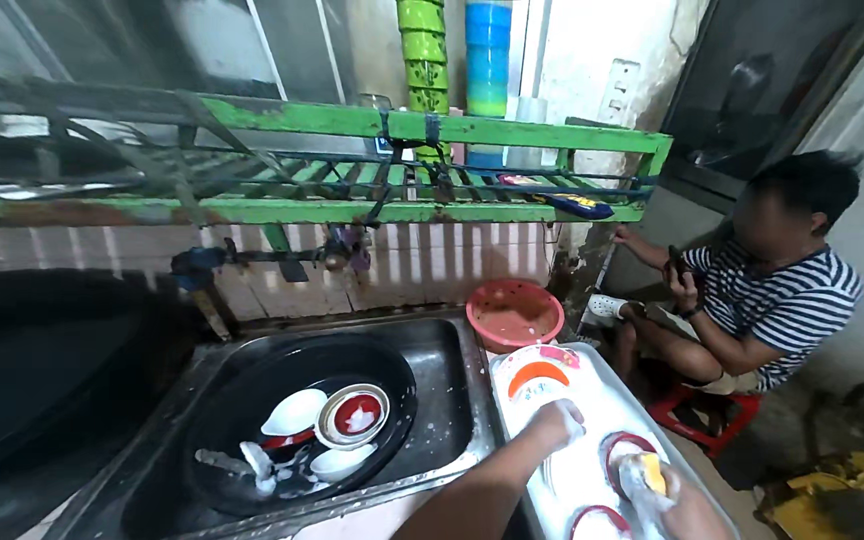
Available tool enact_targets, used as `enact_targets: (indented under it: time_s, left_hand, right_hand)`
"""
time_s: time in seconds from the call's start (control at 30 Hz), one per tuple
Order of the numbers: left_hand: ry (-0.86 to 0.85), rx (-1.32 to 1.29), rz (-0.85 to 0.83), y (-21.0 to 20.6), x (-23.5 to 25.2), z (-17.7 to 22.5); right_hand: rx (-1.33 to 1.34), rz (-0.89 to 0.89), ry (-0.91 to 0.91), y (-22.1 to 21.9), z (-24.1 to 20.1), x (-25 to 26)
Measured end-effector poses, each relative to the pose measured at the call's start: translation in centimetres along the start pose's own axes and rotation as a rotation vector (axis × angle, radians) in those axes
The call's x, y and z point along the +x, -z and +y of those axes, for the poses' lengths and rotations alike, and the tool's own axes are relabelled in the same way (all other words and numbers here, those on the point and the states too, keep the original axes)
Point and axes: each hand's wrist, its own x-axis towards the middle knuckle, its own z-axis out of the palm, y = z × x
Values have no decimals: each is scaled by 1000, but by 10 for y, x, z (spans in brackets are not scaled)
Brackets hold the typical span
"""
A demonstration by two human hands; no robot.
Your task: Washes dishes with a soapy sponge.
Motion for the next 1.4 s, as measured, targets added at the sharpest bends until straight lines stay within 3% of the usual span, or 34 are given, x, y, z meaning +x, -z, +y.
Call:
enact_targets:
  time_s: [0.13, 0.23, 0.37, 0.47, 0.57, 0.7, 0.83, 0.93, 1.0, 1.1, 1.17, 1.23, 1.33, 1.4]
  left_hand:
    - [-143, 54, 301, 16, -11, 2]
    - [-160, -36, 487, 41, -27, 6]
    - [-131, -554, 686, 60, -35, 5]
    - [-250, -991, 611, 35, -42, 10]
    - [-266, -1151, 568, 0, -51, 27]
    - [-289, -1347, 601, 5, -57, 24]
    - [-207, -1453, 434, 9, -67, 16]
    - [-208, -1366, 442, -10, -66, 23]
    - [-222, -1379, 422, -11, -69, 20]
    - [-126, -1364, 384, 11, -75, 6]
    - [-140, -1281, 362, 28, -83, 2]
    - [-217, -1275, 332, 33, -77, -1]
    - [-266, -1510, 108, 24, -65, 7]
    - [-211, -1626, 15, 19, -65, 12]
  right_hand:
    - [60, 67, 32, 5, -5, -9]
    - [198, 176, 50, 4, -7, -10]
    - [336, 345, 274, -1, -35, 13]
    - [284, 431, 412, -12, -86, 47]
    - [250, 385, 410, -33, -112, 75]
    - [457, 351, 372, -57, -144, 38]
    - [492, 316, 347, -57, -139, 45]
    - [645, 357, 245, -56, -127, 75]
    - [657, 313, 257, -59, -130, 62]
    - [442, 185, 373, -57, -131, 31]
    - [164, 185, 574, -55, -112, 31]
    - [-61, 232, 660, -49, -95, 44]
    - [-91, 301, 606, -40, -99, 56]
    - [-50, 355, 693, -43, -109, 50]
